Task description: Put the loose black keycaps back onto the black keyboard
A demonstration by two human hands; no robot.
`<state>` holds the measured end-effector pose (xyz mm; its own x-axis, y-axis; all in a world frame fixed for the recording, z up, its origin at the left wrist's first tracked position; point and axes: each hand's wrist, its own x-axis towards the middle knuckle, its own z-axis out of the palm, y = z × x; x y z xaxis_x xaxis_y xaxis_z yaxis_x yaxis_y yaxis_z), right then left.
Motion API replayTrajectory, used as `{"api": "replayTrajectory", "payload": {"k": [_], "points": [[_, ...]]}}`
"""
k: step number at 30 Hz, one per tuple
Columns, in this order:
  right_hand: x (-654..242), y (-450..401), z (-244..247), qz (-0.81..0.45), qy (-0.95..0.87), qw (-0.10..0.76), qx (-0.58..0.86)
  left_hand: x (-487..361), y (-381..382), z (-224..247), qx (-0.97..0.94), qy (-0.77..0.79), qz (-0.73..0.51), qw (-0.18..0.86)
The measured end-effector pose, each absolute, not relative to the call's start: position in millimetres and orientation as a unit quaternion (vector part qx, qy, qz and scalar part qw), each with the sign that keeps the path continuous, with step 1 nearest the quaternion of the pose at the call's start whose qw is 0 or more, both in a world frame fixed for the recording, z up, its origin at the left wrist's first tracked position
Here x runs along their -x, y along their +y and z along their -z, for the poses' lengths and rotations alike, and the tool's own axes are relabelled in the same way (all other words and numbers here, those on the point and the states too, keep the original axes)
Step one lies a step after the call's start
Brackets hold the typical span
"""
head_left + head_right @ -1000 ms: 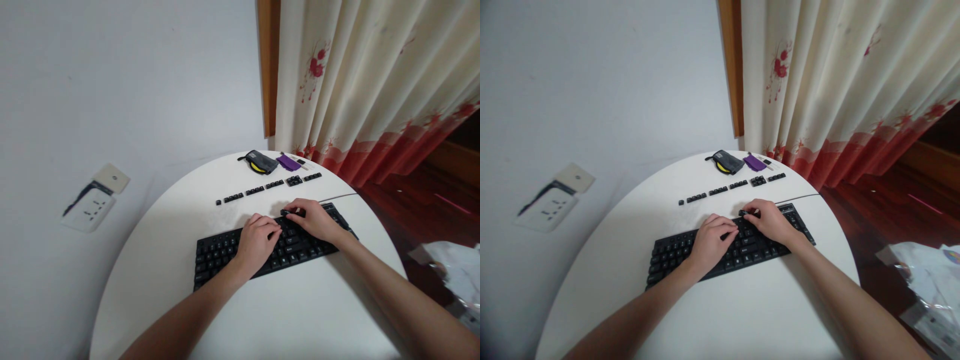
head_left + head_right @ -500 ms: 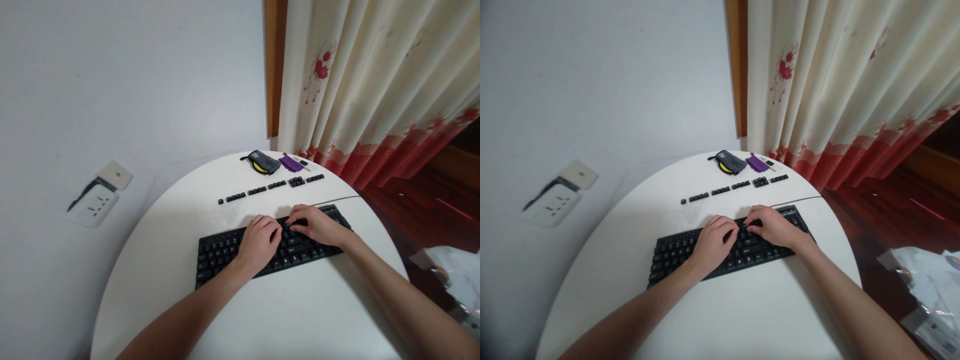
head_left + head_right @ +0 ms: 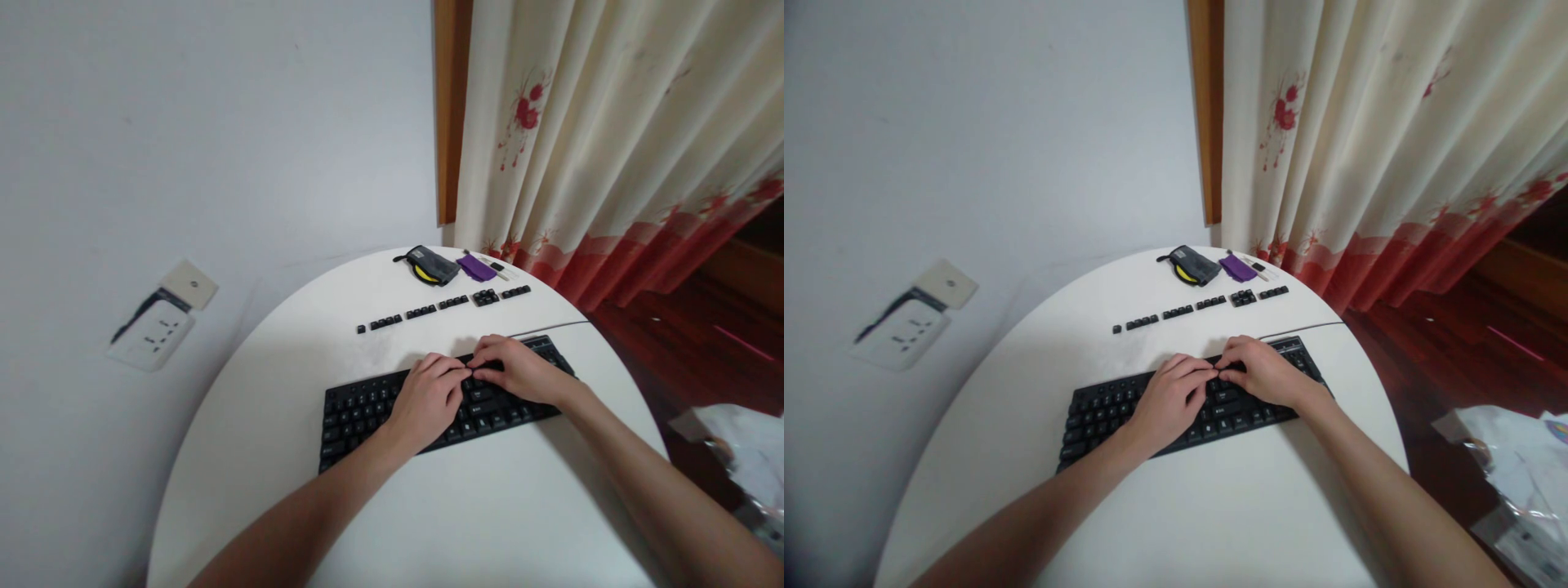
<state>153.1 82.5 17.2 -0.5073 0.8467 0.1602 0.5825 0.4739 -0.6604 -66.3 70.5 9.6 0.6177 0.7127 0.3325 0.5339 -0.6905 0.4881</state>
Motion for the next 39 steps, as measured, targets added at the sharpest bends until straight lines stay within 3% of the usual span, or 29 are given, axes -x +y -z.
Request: {"api": "replayTrajectory", "payload": {"k": [14, 24, 33, 39], "points": [[-160.0, 80.6, -29.0, -0.228, -0.848, 0.191, 0.439, 65.4, 69.0, -11.5, -0.888, 0.373, -0.219, 0.155], [-164.5, 90.4, -23.4, -0.219, -0.758, 0.344, 0.508, 65.9, 70.2, -14.4, -0.874, 0.38, -0.254, 0.167], [-150.0, 83.1, -23.0, -0.262, -0.814, 0.276, 0.439, 64.4, 67.9, -12.5, -0.895, 0.35, -0.234, 0.145], [-145.2, 83.7, -19.6, -0.263, -0.811, 0.28, 0.441, 63.4, 68.0, -14.1, -0.892, 0.362, -0.228, 0.146]]}}
